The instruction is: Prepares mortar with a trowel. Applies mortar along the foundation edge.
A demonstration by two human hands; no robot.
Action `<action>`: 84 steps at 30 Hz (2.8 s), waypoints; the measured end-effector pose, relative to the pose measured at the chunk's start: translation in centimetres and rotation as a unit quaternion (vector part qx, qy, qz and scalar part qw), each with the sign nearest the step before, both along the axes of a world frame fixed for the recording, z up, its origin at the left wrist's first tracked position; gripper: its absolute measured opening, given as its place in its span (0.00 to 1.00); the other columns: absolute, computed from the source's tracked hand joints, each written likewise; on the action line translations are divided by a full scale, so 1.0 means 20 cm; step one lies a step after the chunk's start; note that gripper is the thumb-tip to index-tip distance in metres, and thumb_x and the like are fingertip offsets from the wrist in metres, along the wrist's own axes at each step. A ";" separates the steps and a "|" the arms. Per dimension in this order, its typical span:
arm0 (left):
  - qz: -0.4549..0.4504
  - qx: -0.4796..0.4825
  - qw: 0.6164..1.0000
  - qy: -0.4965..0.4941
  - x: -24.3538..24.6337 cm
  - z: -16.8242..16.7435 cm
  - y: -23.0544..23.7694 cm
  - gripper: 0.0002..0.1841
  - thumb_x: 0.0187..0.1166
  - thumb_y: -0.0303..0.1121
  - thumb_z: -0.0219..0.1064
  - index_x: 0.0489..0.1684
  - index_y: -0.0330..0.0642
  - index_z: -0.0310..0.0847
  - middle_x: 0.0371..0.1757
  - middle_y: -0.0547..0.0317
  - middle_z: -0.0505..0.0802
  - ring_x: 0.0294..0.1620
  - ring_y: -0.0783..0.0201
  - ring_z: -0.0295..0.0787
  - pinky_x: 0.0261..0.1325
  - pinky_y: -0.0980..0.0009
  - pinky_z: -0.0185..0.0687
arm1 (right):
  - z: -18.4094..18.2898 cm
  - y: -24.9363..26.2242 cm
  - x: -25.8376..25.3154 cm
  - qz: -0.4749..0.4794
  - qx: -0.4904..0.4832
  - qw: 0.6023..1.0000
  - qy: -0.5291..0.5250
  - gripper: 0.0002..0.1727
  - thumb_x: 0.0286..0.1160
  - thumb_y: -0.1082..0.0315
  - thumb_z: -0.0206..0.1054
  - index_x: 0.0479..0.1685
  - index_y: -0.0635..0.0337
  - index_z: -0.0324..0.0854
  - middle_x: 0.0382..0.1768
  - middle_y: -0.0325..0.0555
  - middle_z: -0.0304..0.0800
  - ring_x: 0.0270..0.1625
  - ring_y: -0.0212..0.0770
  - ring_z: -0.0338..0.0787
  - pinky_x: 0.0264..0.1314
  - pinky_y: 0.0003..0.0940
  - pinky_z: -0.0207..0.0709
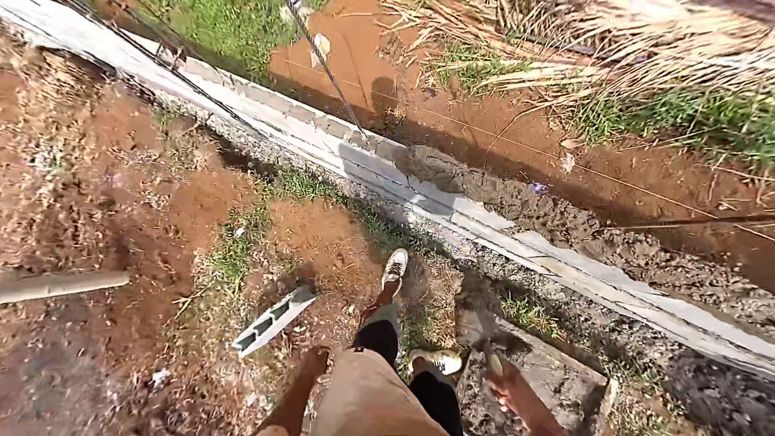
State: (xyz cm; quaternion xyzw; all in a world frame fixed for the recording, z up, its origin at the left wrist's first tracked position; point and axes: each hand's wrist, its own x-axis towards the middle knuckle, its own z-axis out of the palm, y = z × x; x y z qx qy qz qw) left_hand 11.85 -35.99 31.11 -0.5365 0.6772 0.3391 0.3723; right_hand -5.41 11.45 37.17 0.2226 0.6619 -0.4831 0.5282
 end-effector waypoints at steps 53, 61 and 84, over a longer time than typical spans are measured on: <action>0.002 0.066 0.988 0.142 -1.52 -0.33 -0.77 0.22 0.92 0.35 0.54 0.80 0.33 0.70 0.69 0.30 0.84 0.62 0.40 0.88 0.63 0.44 0.86 | 0.39 -1.59 -1.66 0.293 0.381 0.800 0.359 0.24 0.81 0.73 0.62 0.77 0.60 0.71 0.64 0.65 0.86 0.47 0.69 0.93 0.41 0.67 0.85; -0.021 0.049 0.992 0.117 -1.18 -0.19 -0.61 0.24 0.91 0.37 0.55 0.81 0.33 0.69 0.70 0.28 0.82 0.60 0.38 0.86 0.61 0.42 0.83 | 0.21 -1.19 -0.89 0.210 0.187 0.941 0.190 0.26 0.86 0.60 0.60 0.80 0.57 0.71 0.70 0.64 0.84 0.66 0.67 0.88 0.64 0.72 0.79; -0.452 0.188 0.862 0.129 -0.80 -0.74 1.43 0.26 0.90 0.31 0.57 0.85 0.32 0.65 0.74 0.34 0.83 0.70 0.47 0.86 0.73 0.49 0.82 | -1.18 0.31 0.67 -0.755 0.089 0.638 -0.119 0.19 0.95 0.52 0.50 0.56 0.60 0.72 0.22 0.39 0.72 0.17 0.34 0.73 0.21 0.30 0.73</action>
